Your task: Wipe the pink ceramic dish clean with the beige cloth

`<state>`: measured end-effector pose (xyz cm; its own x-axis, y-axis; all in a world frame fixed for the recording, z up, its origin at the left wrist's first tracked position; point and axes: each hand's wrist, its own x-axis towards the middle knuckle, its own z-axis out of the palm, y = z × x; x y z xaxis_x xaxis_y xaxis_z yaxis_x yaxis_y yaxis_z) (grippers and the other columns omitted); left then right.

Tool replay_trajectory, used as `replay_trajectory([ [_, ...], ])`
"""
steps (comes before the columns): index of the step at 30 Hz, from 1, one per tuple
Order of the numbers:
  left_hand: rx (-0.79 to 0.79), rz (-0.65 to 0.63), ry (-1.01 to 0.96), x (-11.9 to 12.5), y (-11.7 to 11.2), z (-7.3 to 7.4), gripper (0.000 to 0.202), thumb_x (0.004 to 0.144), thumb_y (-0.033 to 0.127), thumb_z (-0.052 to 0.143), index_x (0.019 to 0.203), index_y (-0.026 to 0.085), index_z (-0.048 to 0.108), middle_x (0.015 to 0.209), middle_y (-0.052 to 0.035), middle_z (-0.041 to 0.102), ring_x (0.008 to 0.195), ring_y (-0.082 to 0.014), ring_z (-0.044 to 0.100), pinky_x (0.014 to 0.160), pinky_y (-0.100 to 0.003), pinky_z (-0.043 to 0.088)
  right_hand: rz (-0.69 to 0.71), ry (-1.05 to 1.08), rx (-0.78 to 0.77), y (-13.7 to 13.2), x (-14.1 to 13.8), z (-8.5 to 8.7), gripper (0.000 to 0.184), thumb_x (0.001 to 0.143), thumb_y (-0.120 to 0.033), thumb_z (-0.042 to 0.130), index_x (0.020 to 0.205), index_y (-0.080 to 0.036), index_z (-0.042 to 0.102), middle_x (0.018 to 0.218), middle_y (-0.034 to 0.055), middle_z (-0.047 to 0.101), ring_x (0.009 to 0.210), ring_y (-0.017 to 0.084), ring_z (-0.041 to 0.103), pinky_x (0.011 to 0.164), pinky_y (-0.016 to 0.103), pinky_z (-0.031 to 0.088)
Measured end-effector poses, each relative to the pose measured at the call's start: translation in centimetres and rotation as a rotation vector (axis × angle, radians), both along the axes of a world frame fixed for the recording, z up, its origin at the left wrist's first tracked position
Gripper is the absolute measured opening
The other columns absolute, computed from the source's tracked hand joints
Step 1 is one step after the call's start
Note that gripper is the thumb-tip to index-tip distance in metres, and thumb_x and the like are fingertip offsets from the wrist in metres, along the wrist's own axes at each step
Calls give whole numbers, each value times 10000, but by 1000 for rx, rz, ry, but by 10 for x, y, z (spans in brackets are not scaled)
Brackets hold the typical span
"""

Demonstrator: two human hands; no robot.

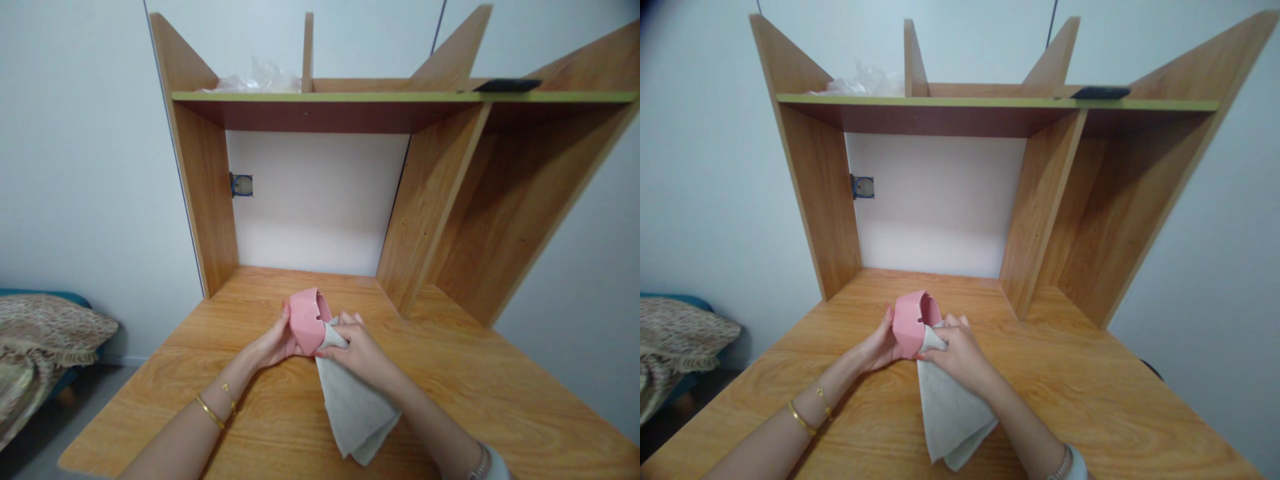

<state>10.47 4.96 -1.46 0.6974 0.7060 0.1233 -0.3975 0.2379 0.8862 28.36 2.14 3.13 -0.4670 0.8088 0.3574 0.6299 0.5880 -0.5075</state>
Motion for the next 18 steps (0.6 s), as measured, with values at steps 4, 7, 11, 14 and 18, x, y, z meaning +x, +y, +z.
replay_trajectory([
  [4, 194, 116, 82, 7, -7, 5, 876, 595, 702, 480, 1315, 227, 322, 1327, -134, 388, 1204, -300, 354, 983, -445, 261, -35, 151, -31, 6, 3, -2, 252, 678, -424, 642, 600, -185, 652, 667, 3, 480, 741, 179, 419, 694, 294, 284],
  [7, 382, 337, 160, 8, -11, 11, 1001, 542, 611, 616, 1367, 257, 173, 1390, -109, 286, 1249, -275, 286, 1036, -386, 193, 21, 244, -65, 8, 5, -3, 331, 651, -492, 635, 572, -170, 639, 632, 2, 473, 680, 164, 412, 656, 288, 296],
  [11, 434, 389, 157, 6, -13, 16, 1044, 573, 587, 619, 1382, 263, 44, 1399, -115, 261, 1236, -276, 310, 1038, -384, 196, 129, 336, -177, 8, 4, -3, 377, 634, -541, 622, 606, -166, 651, 623, -2, 478, 625, 145, 411, 612, 272, 309],
  [14, 385, 397, 121, 6, -11, 14, 980, 636, 525, 627, 1380, 269, 43, 1366, -108, 326, 1219, -271, 340, 1021, -390, 235, 106, 296, -153, 6, 1, -1, 321, 632, -490, 652, 640, -169, 660, 637, -2, 485, 654, 153, 413, 636, 275, 300],
  [18, 308, 405, 57, 8, -3, 4, 901, 655, 481, 639, 1371, 257, 140, 1325, -96, 393, 1201, -269, 368, 1006, -381, 269, 30, 150, -96, 4, 0, 1, 200, 641, -378, 686, 702, -188, 671, 707, 7, 503, 738, 177, 417, 692, 290, 287],
])
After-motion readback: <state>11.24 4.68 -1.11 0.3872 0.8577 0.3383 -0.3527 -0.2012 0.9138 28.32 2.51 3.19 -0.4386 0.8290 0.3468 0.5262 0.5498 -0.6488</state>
